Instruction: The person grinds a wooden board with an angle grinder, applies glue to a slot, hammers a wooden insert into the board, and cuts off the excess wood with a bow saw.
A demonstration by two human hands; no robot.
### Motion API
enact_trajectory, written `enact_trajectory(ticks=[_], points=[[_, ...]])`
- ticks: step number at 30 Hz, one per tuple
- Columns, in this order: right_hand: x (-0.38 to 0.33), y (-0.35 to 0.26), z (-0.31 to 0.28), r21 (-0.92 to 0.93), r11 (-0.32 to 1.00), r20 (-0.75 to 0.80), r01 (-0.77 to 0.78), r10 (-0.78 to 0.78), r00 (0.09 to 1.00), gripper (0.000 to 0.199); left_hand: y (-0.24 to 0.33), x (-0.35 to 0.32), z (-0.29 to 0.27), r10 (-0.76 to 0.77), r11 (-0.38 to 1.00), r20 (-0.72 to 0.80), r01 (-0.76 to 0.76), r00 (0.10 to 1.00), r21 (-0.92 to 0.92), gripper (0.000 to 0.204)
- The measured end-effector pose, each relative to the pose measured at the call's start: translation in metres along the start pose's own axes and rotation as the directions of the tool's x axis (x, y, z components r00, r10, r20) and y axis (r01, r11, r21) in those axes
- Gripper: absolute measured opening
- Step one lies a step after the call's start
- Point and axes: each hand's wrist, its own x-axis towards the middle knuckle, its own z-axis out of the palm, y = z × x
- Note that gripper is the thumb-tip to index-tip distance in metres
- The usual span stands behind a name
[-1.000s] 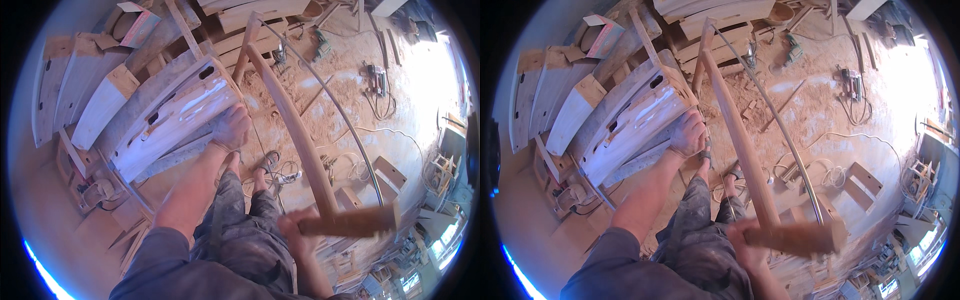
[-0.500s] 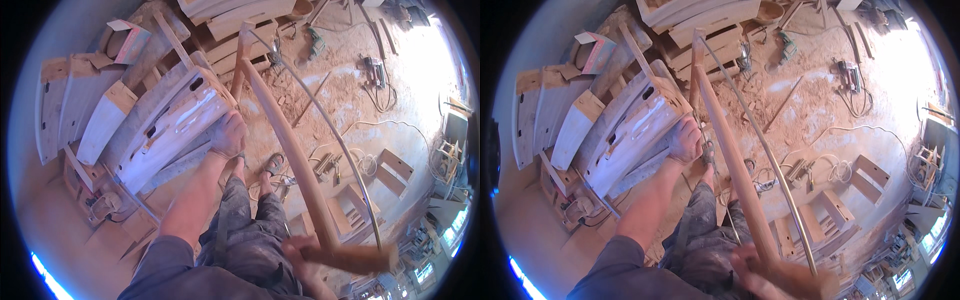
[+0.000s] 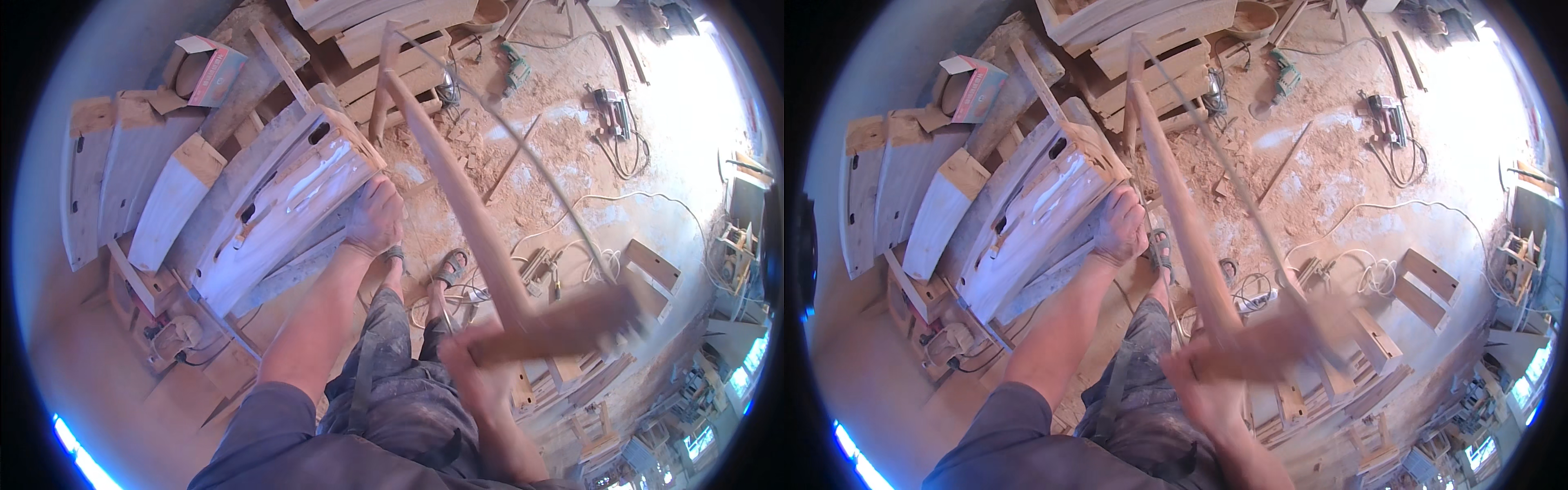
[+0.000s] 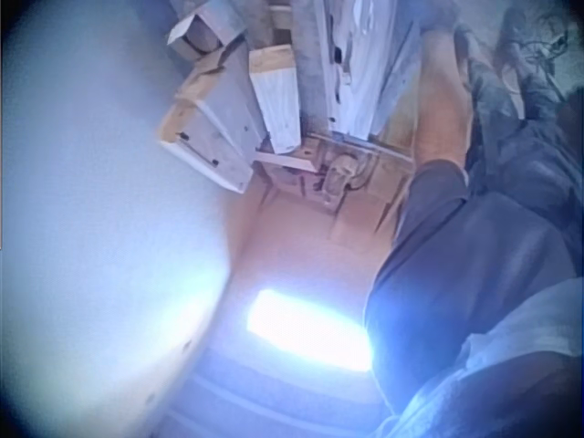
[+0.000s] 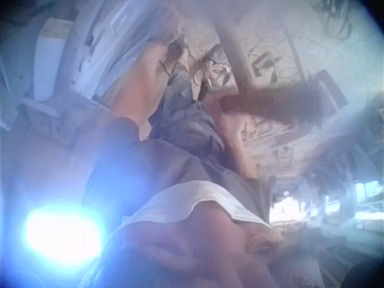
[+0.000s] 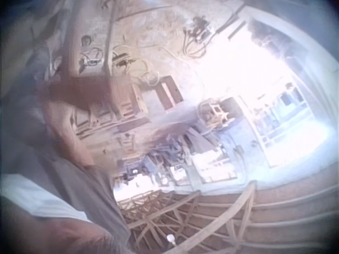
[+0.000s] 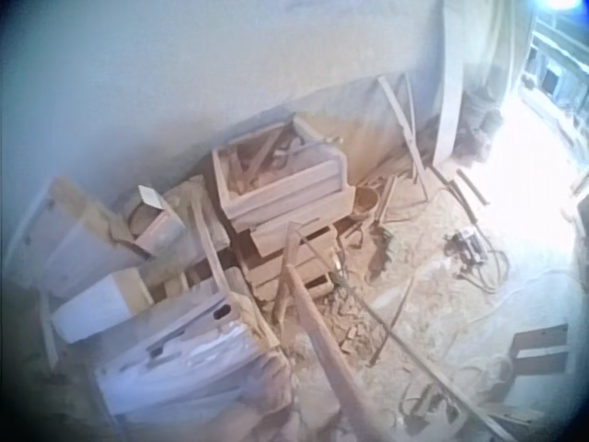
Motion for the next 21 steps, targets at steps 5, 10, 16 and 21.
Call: enact_trajectory(ticks=[5,10,16,21], points=[[-0.046,-0.008,-0.023,0.348,0.908,-0.216,0.234,-0.165,0.962,0.025,-0.003,-0.003,0.003,-0.019,1.000,0.015,0.019,1.000,-0.021,0.011],[0.069,-0.012,-0.030,0.275,0.952,-0.326,-0.137,0.226,0.918,0.021,0.004,-0.008,0.004,-0.166,0.980,0.053,0.170,0.985,-0.099,0.016],[0.242,0.062,-0.001,0.169,0.937,-0.309,-0.307,0.346,0.886,0.019,0.002,-0.008,0.006,-0.120,0.989,0.057,0.124,0.991,-0.078,0.029],[0.379,0.122,0.018,0.293,0.903,-0.086,-0.315,0.353,0.932,0.013,0.002,-0.010,-0.001,-0.172,0.984,0.260,0.179,0.950,-0.003,0.026]])
